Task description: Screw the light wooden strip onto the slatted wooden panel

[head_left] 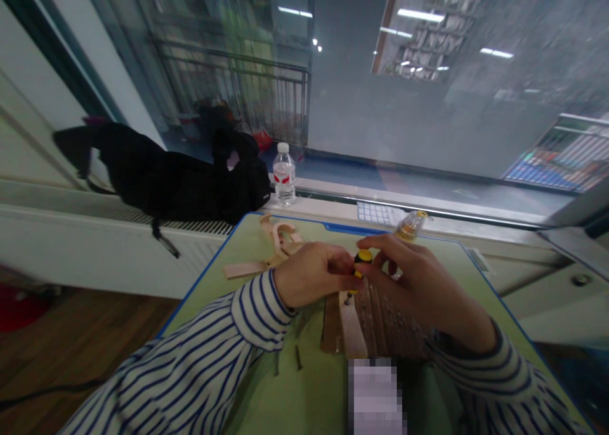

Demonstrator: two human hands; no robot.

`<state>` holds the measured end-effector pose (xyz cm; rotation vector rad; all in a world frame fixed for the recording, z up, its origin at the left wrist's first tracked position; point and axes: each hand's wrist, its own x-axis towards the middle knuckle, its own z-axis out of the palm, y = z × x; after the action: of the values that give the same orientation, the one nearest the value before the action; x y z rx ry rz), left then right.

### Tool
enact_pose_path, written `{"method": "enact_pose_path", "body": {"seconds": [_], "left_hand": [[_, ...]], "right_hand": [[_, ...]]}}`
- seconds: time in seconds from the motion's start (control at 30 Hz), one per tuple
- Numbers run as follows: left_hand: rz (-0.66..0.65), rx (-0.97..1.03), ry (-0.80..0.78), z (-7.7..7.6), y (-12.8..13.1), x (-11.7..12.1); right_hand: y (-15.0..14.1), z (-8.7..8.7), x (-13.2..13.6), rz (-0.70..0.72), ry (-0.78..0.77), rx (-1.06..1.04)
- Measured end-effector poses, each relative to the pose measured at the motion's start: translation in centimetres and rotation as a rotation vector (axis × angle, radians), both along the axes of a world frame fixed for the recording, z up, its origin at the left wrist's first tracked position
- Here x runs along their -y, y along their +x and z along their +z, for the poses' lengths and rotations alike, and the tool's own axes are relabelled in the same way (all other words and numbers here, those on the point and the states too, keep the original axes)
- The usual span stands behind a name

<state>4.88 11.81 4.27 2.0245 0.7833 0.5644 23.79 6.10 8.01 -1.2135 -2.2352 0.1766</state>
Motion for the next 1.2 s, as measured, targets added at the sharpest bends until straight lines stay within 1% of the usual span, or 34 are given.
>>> {"method": "enact_pose_path", "body": {"seconds": [0.2,0.4,0.7,0.83,1.0,1.2], "left_hand": [[0.01,-0.011,0.01,0.3,-0.2,0.0],[-0.063,0.049,-0.02,0.5,-0.4,-0.2],[-0.152,-0.039,0.071,0.9,-0.9,-0.5],[-0.116,-0.034,0.082,0.9,-0.9,-0.3],[-0.045,0.016,0.039,1.1,-0.7,0.0],[-0.046,0.036,0.079,0.9,-0.7,-0.1]], "right_hand": [[0.0,0.3,0.3,0.064,-0.041,-0.016],[0.1,0.1,0.1,0.073,-0.03,-0.02],[-0.4,-0.2,-0.1,0.033,-0.031,-0.022],[-0.6,-0.1,-0.1,0.025,-0.036,-0.018],[-0.6,-0.1,0.1,0.022,-0.054,-0.015],[-0.4,0.1,0.4,0.049,-0.044,-0.016]]}}
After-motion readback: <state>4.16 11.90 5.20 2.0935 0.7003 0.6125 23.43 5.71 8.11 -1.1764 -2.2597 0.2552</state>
